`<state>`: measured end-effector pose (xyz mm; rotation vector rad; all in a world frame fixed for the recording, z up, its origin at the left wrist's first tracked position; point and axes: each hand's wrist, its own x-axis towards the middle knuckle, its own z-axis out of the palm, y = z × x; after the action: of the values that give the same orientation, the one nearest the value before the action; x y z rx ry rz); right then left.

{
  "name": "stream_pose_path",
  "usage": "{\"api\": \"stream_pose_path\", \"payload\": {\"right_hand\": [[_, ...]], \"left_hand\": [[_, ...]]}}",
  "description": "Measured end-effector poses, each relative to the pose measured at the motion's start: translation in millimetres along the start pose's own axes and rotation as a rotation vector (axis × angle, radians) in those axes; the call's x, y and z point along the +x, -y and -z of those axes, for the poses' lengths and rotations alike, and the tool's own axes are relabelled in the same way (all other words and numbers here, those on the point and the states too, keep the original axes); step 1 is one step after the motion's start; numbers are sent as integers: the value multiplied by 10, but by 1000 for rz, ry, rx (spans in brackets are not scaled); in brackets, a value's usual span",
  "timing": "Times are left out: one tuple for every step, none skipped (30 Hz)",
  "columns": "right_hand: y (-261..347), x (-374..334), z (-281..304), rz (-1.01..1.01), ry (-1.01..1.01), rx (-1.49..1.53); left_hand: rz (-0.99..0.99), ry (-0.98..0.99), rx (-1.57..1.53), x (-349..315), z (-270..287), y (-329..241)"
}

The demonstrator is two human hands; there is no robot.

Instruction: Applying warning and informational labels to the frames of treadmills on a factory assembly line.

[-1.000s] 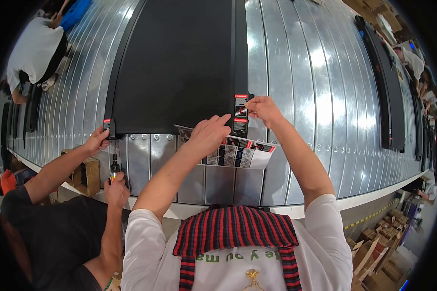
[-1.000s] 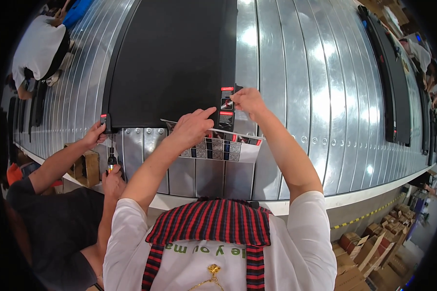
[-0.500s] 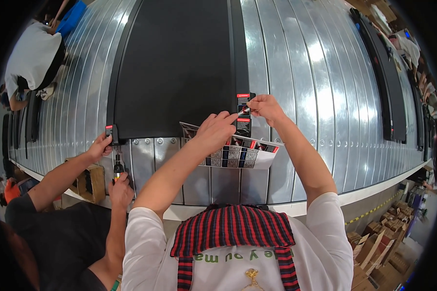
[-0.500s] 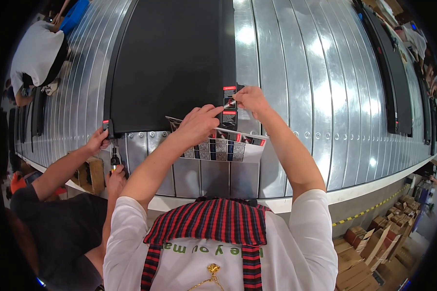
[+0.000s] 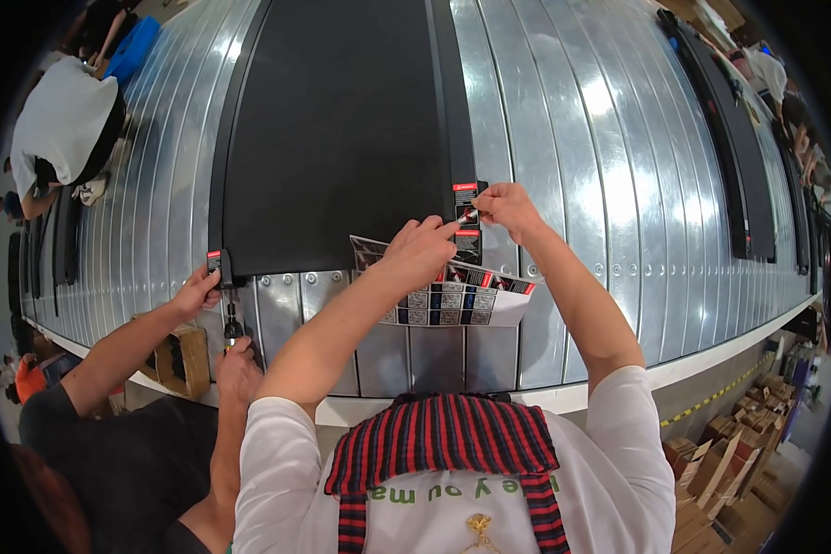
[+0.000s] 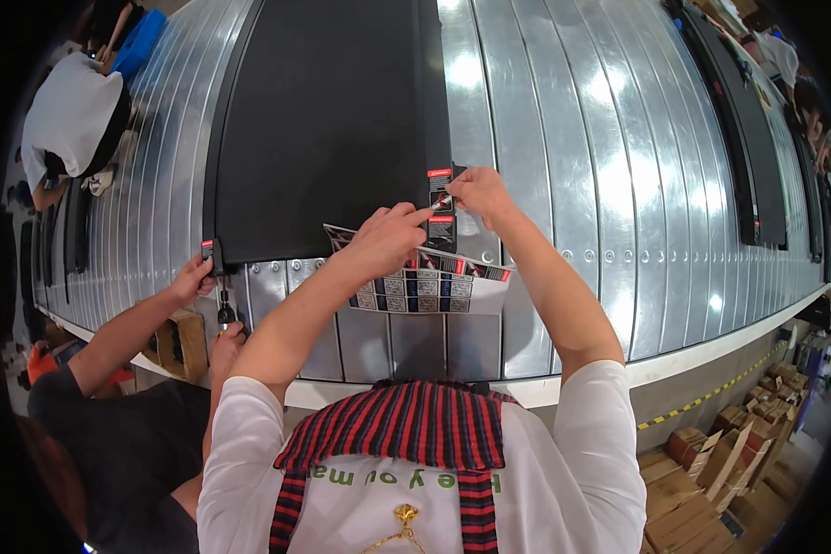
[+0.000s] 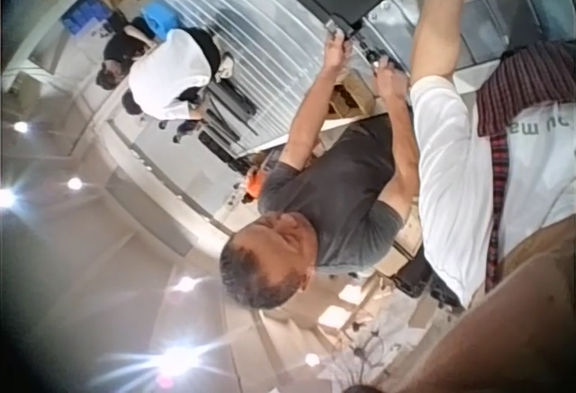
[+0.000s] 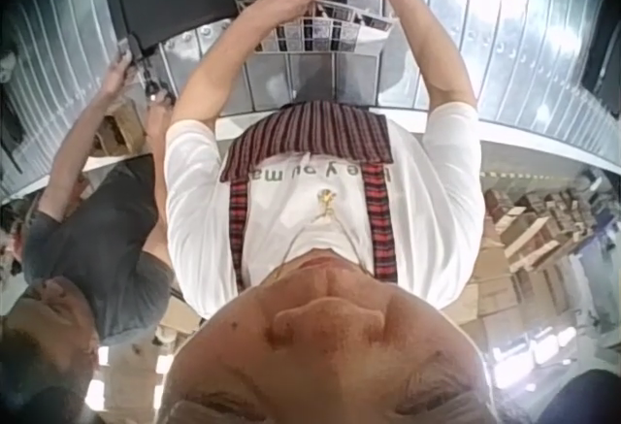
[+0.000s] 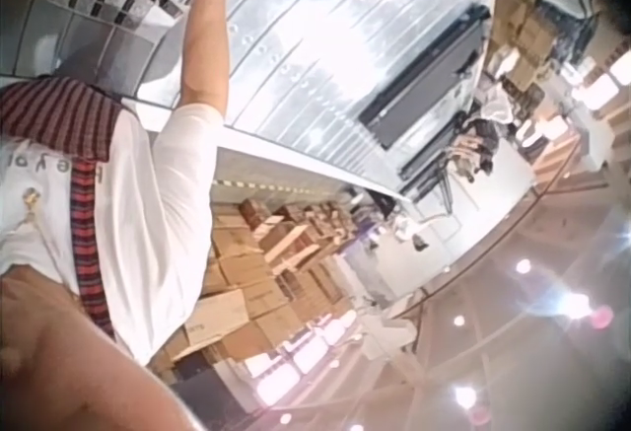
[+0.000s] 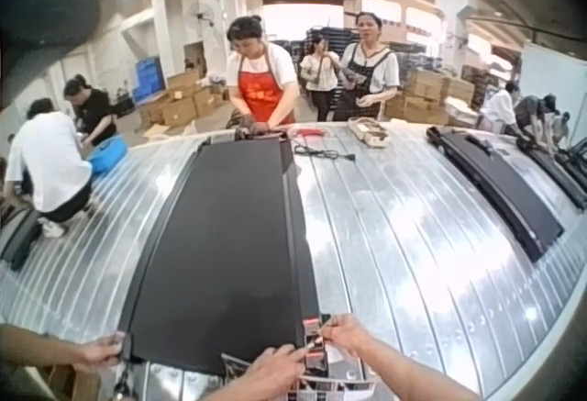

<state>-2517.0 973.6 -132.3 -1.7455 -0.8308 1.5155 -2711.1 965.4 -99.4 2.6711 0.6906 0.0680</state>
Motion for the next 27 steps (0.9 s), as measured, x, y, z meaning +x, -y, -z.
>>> {"api": "stream_pose_path", "payload": {"right_hand": [[1,-2,-3,0,-16,14],[-12,4,-4,1,-18,18],[-21,12,-3,17,-20,-7],[-26,19,-2,32,-22,-30],[-26,26,-2,35,-25,-26],[-24,22,-20,132,-56,-277],[-15,17,-38,229,-87,-529],[-8,-9,-55,229,-92,-525],[13,-64,-81,403,-193,-759],[33,-97,-94,577,-297,-992],[53,-100,-82,578,-305,-991],[60,-104,-23,501,-375,-1028],[77,-111,39,423,-448,-1063],[76,-101,79,420,-465,-1065],[13,-119,115,308,-292,-903],[-57,-109,158,200,-138,-733],[-155,-25,181,174,71,-367],[-344,148,85,237,-207,-505],[-127,133,-115,193,-244,-535],[-187,334,-138,118,-167,-477],[-132,365,-209,124,-168,-491],[-54,352,-237,54,-124,-557],[-50,303,-148,37,-180,-599],[-68,255,-100,76,-234,-565],[-87,216,-91,108,-294,-550],[-118,168,-73,142,-351,-536],[-169,129,-80,158,-366,-534]], "left_hand": [[-3,1,2,2,-1,1],[-5,3,4,2,-6,4],[-7,4,7,6,-6,6],[-10,5,11,12,-6,7],[-13,-1,17,18,-6,9],[-17,-6,21,15,-7,10],[-22,-4,23,15,-2,12],[-16,2,29,19,8,16],[-10,8,35,21,15,25],[-16,8,38,20,25,33],[14,63,26,17,38,40],[42,116,12,39,39,24],[30,112,15,69,53,10],[21,103,20,106,82,-4],[-5,98,19,140,96,-59],[-46,63,50,154,89,-86],[-106,22,77,182,62,-100],[-119,43,91,168,52,-87],[-59,97,75,69,63,-22],[-39,137,84,61,94,-19],[-34,99,64,-13,143,-6],[-39,88,40,-49,110,40],[-43,121,30,28,112,-33],[-86,112,43,51,116,-72],[-83,120,37,57,113,-89],[-76,128,31,64,120,-114],[-63,147,46,28,164,-151]]}}
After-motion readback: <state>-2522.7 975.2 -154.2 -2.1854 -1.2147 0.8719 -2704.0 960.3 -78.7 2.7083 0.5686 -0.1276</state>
